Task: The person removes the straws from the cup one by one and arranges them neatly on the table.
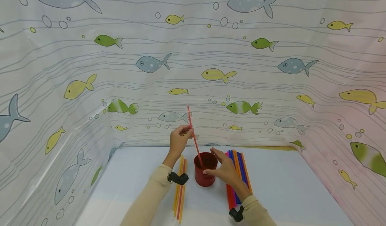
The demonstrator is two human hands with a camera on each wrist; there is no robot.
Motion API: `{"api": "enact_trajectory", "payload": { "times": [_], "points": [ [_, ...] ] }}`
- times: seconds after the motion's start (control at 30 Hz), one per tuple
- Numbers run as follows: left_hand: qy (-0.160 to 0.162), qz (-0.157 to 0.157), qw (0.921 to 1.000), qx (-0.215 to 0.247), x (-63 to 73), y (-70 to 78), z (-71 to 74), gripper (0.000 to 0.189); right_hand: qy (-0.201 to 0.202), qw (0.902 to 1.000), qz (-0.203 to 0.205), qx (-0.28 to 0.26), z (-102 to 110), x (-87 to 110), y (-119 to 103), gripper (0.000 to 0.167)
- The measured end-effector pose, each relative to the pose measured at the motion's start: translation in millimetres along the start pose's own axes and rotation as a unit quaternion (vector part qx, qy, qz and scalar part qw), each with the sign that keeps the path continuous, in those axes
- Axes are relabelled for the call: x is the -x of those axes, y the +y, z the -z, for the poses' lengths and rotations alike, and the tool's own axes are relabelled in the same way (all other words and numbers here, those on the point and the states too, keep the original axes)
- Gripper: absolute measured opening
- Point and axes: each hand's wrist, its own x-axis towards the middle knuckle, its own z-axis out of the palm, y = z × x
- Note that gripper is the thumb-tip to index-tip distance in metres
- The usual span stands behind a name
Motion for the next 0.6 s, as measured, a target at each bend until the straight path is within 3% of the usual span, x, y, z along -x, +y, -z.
{"api": "enact_trajectory", "payload": {
  "times": [0.23,0.47,0.6],
  "points": [
    [0.015,0.001,0.9997,-0.019,-1.0,5.2,17.6,0.02,0.0,0.9999,0.012,-0.009,0,-0.6,2,0.096],
    [0.012,0.026,0.9996,-0.003,0.8,3.5,33.7,0.02,0.003,0.9996,0.025,-0.016,-1,0.1,2,0.094],
    [0.02,0.017,0.9995,0.016,-0.1,9.9,41.2,0.022,0.004,0.9998,0.018,-0.012,-1,0.8,2,0.095]
  ]
}}
